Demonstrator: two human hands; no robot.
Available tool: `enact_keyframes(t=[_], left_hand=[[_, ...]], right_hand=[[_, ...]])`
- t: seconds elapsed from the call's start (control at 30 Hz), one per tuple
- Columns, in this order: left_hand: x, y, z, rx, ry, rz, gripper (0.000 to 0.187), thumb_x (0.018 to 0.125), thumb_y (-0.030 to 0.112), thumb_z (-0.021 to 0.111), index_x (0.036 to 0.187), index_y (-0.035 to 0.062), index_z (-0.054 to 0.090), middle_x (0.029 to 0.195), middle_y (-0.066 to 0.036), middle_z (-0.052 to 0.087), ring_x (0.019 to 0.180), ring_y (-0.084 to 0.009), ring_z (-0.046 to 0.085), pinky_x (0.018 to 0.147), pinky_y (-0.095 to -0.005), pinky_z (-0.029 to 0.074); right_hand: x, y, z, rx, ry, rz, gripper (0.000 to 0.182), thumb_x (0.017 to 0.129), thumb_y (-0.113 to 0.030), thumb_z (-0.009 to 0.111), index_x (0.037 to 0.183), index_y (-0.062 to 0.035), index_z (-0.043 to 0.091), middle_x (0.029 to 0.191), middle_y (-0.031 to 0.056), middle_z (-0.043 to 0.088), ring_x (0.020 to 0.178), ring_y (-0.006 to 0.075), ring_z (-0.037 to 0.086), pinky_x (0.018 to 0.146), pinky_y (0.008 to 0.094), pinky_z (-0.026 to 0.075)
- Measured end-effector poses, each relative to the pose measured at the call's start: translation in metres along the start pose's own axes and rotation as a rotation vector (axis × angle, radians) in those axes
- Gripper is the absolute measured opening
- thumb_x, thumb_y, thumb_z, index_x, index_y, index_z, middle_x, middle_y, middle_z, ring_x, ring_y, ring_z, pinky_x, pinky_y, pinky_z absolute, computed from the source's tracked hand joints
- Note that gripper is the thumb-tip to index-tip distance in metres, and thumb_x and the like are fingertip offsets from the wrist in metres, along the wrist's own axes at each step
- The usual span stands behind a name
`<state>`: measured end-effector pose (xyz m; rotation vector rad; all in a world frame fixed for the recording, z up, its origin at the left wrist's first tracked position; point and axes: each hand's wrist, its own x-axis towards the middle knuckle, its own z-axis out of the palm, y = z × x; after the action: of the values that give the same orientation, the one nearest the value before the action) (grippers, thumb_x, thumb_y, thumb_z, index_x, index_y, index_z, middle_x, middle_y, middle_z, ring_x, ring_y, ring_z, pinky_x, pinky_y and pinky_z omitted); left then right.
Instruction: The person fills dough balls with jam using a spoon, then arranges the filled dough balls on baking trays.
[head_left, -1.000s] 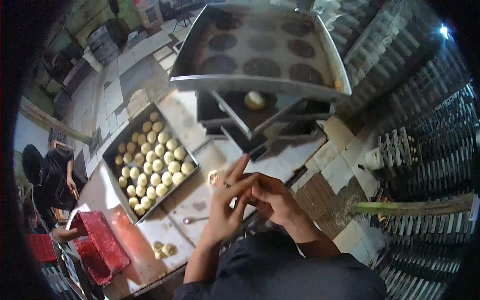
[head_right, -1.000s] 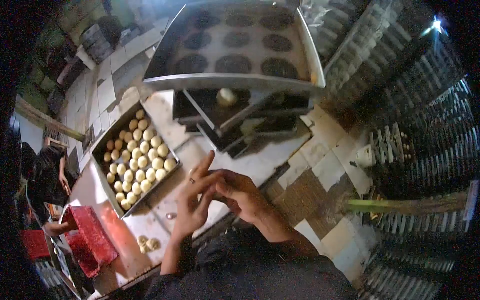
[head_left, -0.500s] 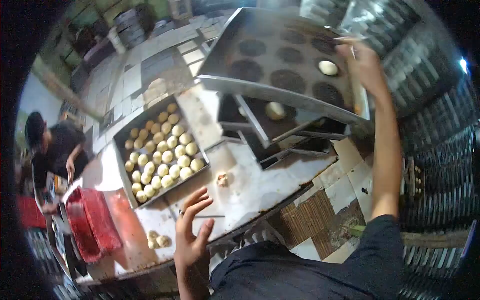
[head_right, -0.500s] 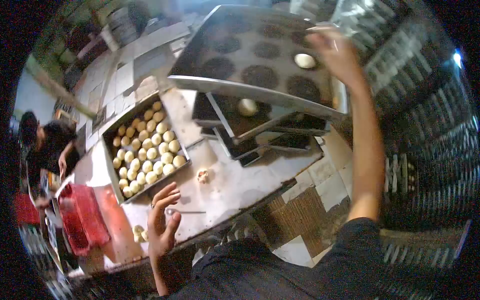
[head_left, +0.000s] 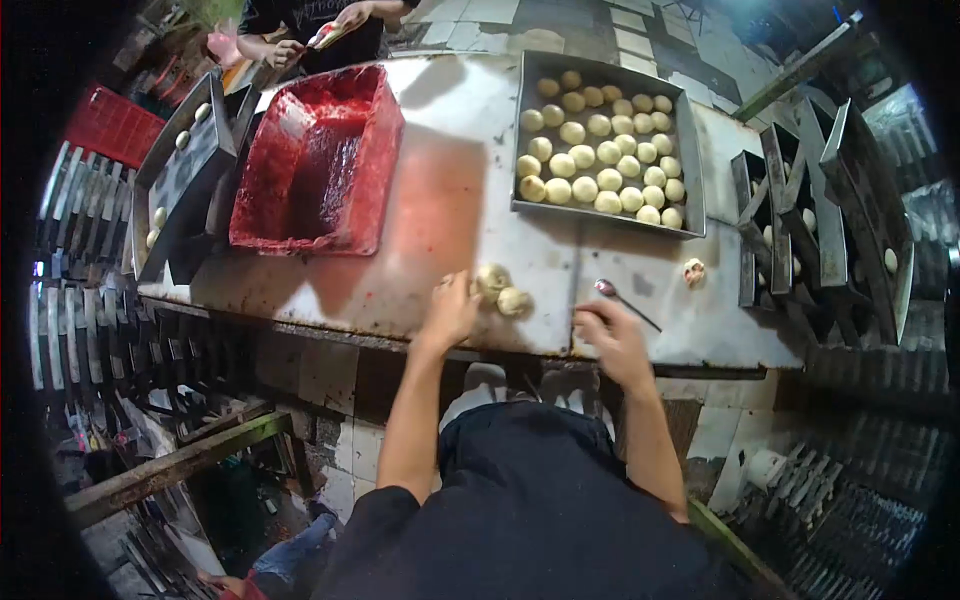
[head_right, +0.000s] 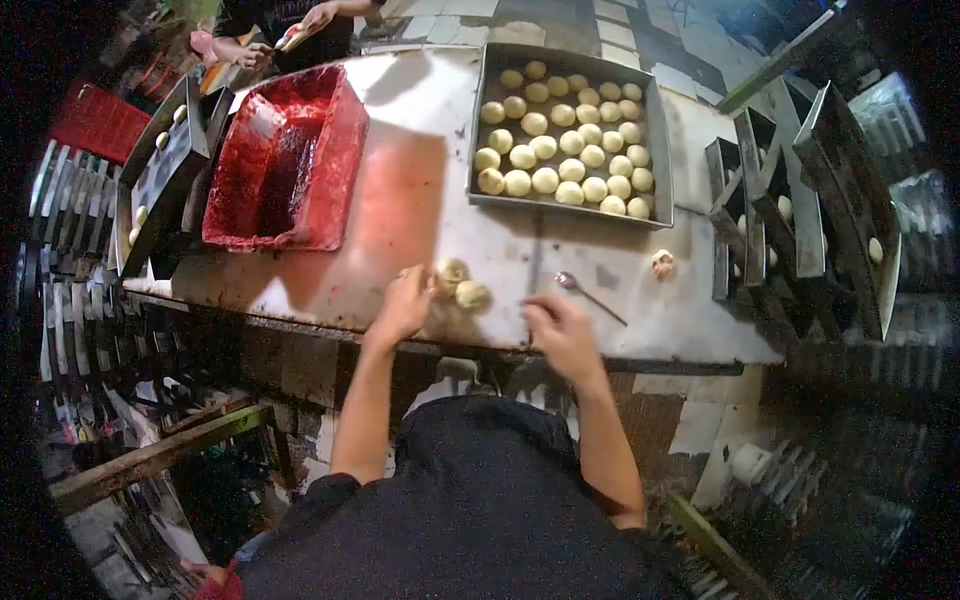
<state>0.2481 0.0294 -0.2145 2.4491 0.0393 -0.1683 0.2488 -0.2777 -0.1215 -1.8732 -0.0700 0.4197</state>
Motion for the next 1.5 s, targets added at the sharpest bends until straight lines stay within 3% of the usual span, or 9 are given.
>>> enact_keyframes(t=[0.17, 0.43, 0.53, 0.8, 0.93, 1.13, 1.2, 1.27, 1.5], left_hand=[[0.005, 0.007, 0.030, 0.057, 0.100, -0.009, 0.068, 0.090, 0.014, 0.069, 0.147, -0.0060, 0.038, 0.105, -0.034, 0.066, 0.103, -0.0505, 0.064, 0.094, -0.0527, 0.052], [-0.083, -0.051, -0.042, -0.324, -0.216, -0.237, 0.030, 0.092, 0.013, 0.069, 0.117, -0.0028, 0.070, 0.104, -0.023, 0.073, 0.090, -0.0364, 0.071, 0.081, -0.0433, 0.053], [-0.118, -0.064, -0.080, -0.376, -0.493, -0.338, 0.030, 0.092, 0.013, 0.070, 0.117, -0.0036, 0.070, 0.097, -0.013, 0.073, 0.084, -0.0162, 0.065, 0.080, -0.0338, 0.052], [-0.174, -0.028, -0.100, -1.183, -0.189, -0.761, 0.022, 0.097, 0.027, 0.069, 0.101, 0.0059, 0.062, 0.097, -0.001, 0.064, 0.088, -0.0118, 0.057, 0.083, -0.0302, 0.047], [-0.149, 0.051, -0.101, -0.940, 0.012, -0.739, 0.017, 0.099, 0.021, 0.070, 0.098, 0.0078, 0.060, 0.090, 0.002, 0.056, 0.078, -0.0089, 0.049, 0.072, -0.0258, 0.040], [-0.112, 0.134, -0.105, -1.090, 0.270, -0.501, 0.036, 0.089, 0.017, 0.073, 0.116, 0.0037, 0.053, 0.098, -0.009, 0.064, 0.082, -0.0169, 0.063, 0.078, -0.0306, 0.055], [-0.101, 0.137, -0.108, -1.165, 0.237, -0.412, 0.037, 0.088, 0.015, 0.072, 0.116, 0.0025, 0.051, 0.108, -0.012, 0.062, 0.089, -0.0233, 0.065, 0.086, -0.0354, 0.056], [-0.092, 0.133, -0.110, -1.275, 0.159, -0.339, 0.037, 0.089, 0.015, 0.073, 0.116, 0.0035, 0.051, 0.111, -0.009, 0.060, 0.091, -0.0196, 0.064, 0.084, -0.0331, 0.054], [-0.055, 0.093, -0.114, -0.764, -0.082, -0.262, 0.024, 0.096, 0.010, 0.075, 0.111, 0.0046, 0.057, 0.101, -0.002, 0.064, 0.089, -0.0082, 0.062, 0.076, -0.0222, 0.051]], right_hand=[[0.059, 0.030, 0.123, -0.306, -0.044, -0.131, 0.021, 0.097, -0.010, 0.061, 0.112, 0.0021, 0.067, 0.106, 0.0225, 0.068, 0.092, 0.0379, 0.069, 0.083, 0.0434, 0.057], [0.070, 0.016, 0.147, -0.547, -0.147, -0.277, 0.025, 0.097, -0.014, 0.057, 0.117, -0.0049, 0.067, 0.107, 0.0195, 0.064, 0.104, 0.0414, 0.063, 0.093, 0.0501, 0.052], [0.083, 0.029, 0.153, -0.633, -0.145, -0.303, 0.027, 0.097, -0.012, 0.056, 0.120, -0.0063, 0.069, 0.110, 0.0196, 0.063, 0.108, 0.0396, 0.062, 0.096, 0.0484, 0.051], [0.087, 0.025, 0.078, -0.343, -0.296, -0.239, 0.039, 0.092, -0.011, 0.067, 0.130, -0.0107, 0.066, 0.113, 0.0195, 0.062, 0.111, 0.0423, 0.062, 0.096, 0.0499, 0.053], [0.106, 0.043, 0.078, -0.513, -0.301, -0.376, 0.030, 0.088, -0.008, 0.069, 0.116, -0.0027, 0.063, 0.104, 0.0195, 0.061, 0.098, 0.0440, 0.065, 0.086, 0.0529, 0.054], [0.130, -0.055, 0.049, -0.157, 0.275, -0.901, 0.035, 0.086, 0.001, 0.068, 0.120, -0.0050, 0.064, 0.113, 0.0157, 0.062, 0.095, 0.0372, 0.064, 0.079, 0.0463, 0.053], [0.145, -0.018, 0.058, -0.520, -0.059, -0.670, 0.045, 0.092, -0.012, 0.068, 0.136, -0.0083, 0.061, 0.131, 0.0132, 0.062, 0.114, 0.0350, 0.062, 0.097, 0.0440, 0.051], [0.159, 0.009, 0.071, 0.091, -0.734, -0.192, 0.055, 0.099, -0.025, 0.069, 0.148, -0.0089, 0.053, 0.144, 0.0143, 0.058, 0.131, 0.0329, 0.056, 0.110, 0.0429, 0.045], [0.067, -0.063, 0.048, 0.247, -0.644, -0.130, 0.034, 0.098, -0.017, 0.071, 0.128, -0.0003, 0.067, 0.112, 0.0096, 0.072, 0.099, 0.0165, 0.069, 0.089, 0.0318, 0.055]])
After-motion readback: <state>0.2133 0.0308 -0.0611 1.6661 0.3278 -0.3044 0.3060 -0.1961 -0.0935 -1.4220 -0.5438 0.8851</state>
